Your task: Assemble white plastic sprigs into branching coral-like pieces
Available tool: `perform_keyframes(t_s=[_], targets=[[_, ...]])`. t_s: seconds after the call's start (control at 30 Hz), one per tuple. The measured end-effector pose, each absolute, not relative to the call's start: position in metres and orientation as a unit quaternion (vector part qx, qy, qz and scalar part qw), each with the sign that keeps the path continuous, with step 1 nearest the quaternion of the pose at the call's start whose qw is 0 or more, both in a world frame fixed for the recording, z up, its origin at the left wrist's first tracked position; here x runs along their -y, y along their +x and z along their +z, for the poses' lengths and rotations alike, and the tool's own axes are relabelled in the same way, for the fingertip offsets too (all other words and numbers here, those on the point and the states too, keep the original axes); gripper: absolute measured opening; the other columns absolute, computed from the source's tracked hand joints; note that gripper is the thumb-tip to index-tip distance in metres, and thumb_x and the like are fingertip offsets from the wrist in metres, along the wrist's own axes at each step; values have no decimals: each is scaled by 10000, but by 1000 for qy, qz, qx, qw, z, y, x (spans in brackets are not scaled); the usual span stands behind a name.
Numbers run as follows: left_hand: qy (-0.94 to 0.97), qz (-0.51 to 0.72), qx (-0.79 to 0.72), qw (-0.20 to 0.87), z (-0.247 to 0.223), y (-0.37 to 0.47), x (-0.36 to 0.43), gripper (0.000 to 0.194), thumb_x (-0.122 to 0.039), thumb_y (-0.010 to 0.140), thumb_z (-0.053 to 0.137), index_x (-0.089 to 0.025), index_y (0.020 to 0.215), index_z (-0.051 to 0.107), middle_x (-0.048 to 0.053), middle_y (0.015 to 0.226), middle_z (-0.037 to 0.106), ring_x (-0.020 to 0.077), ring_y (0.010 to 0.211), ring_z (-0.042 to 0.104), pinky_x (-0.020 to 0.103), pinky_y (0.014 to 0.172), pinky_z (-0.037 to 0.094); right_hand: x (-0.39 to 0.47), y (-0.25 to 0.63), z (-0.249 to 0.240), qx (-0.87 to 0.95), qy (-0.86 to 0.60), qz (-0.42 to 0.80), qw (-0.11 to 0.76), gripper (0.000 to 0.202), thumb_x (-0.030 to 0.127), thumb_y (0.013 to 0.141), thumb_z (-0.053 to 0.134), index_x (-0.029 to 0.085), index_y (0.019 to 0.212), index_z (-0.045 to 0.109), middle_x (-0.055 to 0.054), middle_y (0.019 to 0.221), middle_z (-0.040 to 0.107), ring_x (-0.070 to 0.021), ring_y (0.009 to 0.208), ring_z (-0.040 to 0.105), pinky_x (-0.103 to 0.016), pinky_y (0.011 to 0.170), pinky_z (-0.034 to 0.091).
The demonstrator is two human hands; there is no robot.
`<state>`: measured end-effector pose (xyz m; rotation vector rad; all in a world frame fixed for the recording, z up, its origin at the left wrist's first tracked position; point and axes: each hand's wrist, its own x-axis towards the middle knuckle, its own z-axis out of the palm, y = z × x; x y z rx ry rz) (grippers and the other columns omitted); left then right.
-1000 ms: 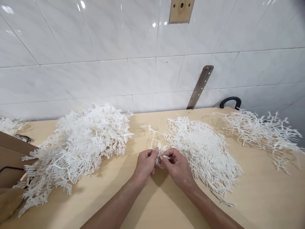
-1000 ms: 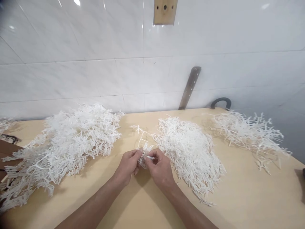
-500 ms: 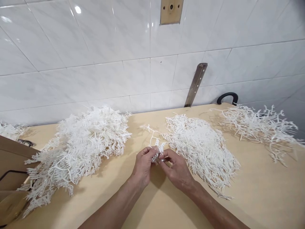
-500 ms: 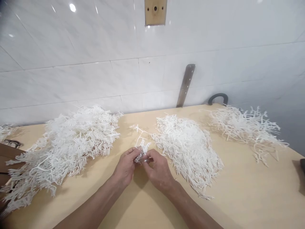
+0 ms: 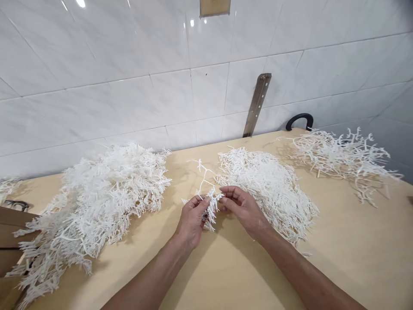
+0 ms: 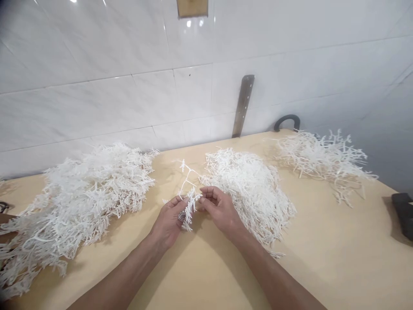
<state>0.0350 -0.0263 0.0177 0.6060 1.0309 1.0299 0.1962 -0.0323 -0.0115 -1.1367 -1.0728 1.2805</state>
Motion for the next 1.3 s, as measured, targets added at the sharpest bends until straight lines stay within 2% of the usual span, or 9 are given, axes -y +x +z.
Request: perform_keyframes(t_s=[0.07, 0.23, 0.47, 0.7, 0.93, 1.3], targets=[[269, 465, -455, 710, 16, 36, 25, 472, -435, 562, 904, -150, 831, 642, 2, 702, 656, 100, 595, 572, 217, 580, 441, 32, 195, -10, 475, -464, 536, 521, 381, 430, 831, 718, 189, 1116, 645, -43, 877, 693, -180, 775, 651, -352, 752, 559], [259, 458, -443, 726, 15, 36, 24, 506, -424, 562, 907, -158, 882, 619, -1, 727, 665, 114, 601, 585, 230, 557, 461, 30, 191, -9, 503, -479, 517, 501, 338, 518, 857, 662, 179, 860, 657, -11, 724, 623, -149, 653, 581, -287, 627, 509], [277, 422, -433, 747, 13, 29, 23, 485, -411, 595, 893, -173, 897, 598, -15, 712, 632, 120, 572, 569, 255, 527, 467, 31, 191, -6, 505, -463, 523, 508, 312, 464, 860, 687, 192, 1011, 678, -33, 835, 670, -171, 740, 610, -310, 700, 524], [269, 417, -427, 756, 9, 28, 20, 480, -375, 561, 913, -162, 856, 600, -2, 709, 646, 124, 573, 571, 254, 540, 436, 31, 192, -8, 527, -489, 494, 489, 314, 496, 872, 656, 183, 894, 678, -19, 758, 638, -164, 693, 572, -296, 651, 486], [260, 428, -415, 759, 13, 28, 19, 473, -403, 574, 912, -135, 869, 656, 40, 776, 684, 155, 683, 618, 278, 663, 463, 32, 194, -2, 536, -491, 490, 481, 321, 494, 907, 611, 185, 833, 658, -29, 744, 641, -175, 699, 579, -309, 661, 483], [303, 415, -429, 743, 14, 29, 21, 469, -563, 660, 818, -137, 756, 650, 20, 657, 624, 110, 544, 518, 233, 500, 379, 33, 191, 3, 538, -474, 517, 468, 325, 500, 906, 618, 184, 849, 667, -40, 766, 675, -190, 727, 627, -328, 717, 519]])
